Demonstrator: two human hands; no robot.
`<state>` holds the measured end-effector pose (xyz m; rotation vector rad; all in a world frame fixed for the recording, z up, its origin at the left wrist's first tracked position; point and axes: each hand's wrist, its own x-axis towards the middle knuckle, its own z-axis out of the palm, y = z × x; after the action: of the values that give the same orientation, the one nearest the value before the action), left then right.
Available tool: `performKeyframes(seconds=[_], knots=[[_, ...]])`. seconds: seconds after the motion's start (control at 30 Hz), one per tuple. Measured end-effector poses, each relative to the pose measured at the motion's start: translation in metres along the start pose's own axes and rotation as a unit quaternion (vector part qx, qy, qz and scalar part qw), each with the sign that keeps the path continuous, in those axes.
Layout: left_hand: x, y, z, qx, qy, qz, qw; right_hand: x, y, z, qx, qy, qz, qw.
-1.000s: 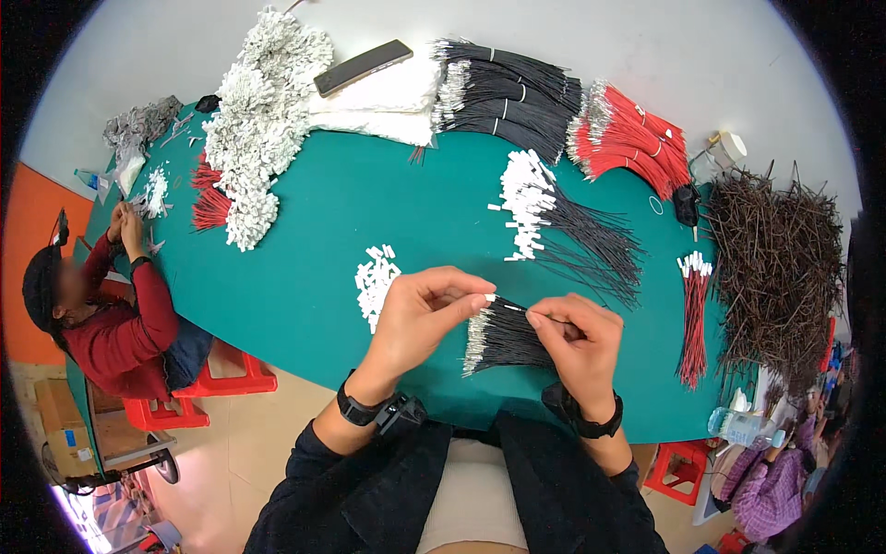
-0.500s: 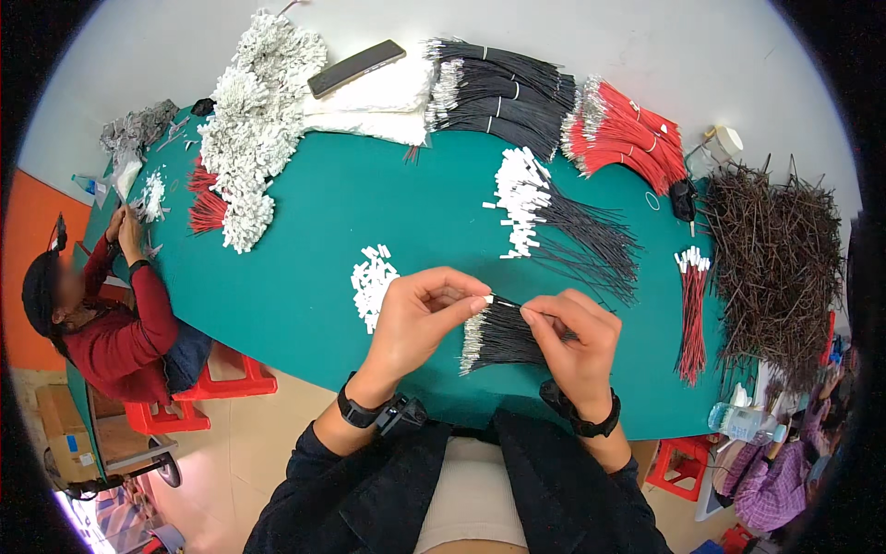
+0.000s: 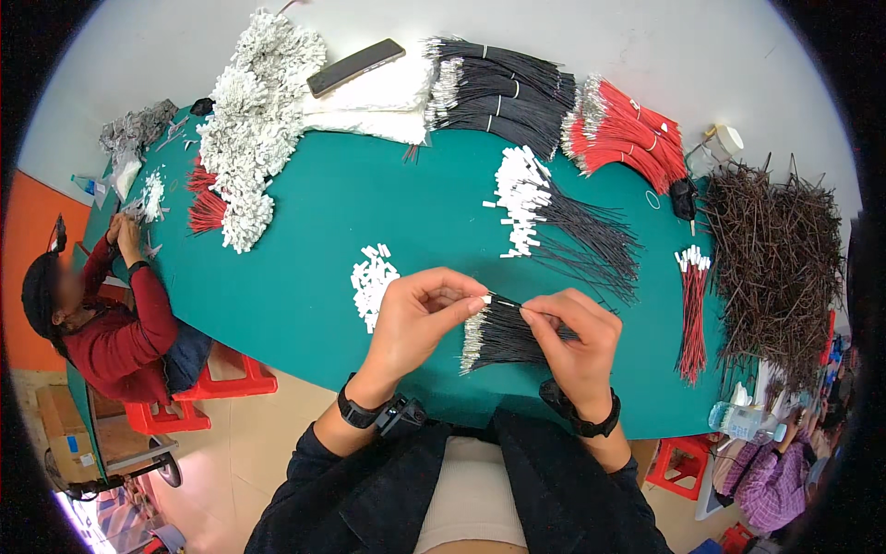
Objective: Assembling small electronic components by attaching white plastic connectors to bundles of black wires.
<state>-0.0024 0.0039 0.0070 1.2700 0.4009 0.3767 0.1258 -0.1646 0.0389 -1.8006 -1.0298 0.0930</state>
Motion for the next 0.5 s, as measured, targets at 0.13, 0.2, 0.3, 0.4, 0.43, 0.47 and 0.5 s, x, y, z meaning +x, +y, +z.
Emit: performKeyframes(seconds=[0.13,0.2,0.3,0.4,0.43,0.47,0.5], knots=[[-0.0012,0.0020,0.0004,0.013,0.002,-0.005,1.000,0.0003,0.0015,0.0011,-0.003,0.002,-0.018,1.000],[-0.0010,0.0019,0.0010,0.010,0.001,-0.006,1.000,-0.0001,0.0026,0.0017,0.003,0.009,-0.030,1.000],[-0.0012,0.0014,0.0008,0.010,0.000,-0.003,1.000,-0.0008,0.0028,0.0024,0.006,0.007,-0.028,1.000],[-0.0011,-0.0011,-0.0001,0.013,-0.004,0.002,1.000,-0.0010,0.0021,0.0028,0.009,0.001,-0.021,1.000],[-0.0012,-0.0012,-0.0003,0.014,-0.006,0.006,1.000,-0.0008,0.0017,0.0030,0.010,0.000,-0.021,1.000],[-0.0014,-0.0008,-0.0002,0.015,-0.006,0.006,1.000,-0.0005,0.0014,0.0032,0.012,-0.002,-0.020,1.000],[-0.0016,-0.0001,0.0001,0.023,-0.005,0.008,1.000,-0.0002,0.0011,0.0035,0.014,-0.004,-0.020,1.000]])
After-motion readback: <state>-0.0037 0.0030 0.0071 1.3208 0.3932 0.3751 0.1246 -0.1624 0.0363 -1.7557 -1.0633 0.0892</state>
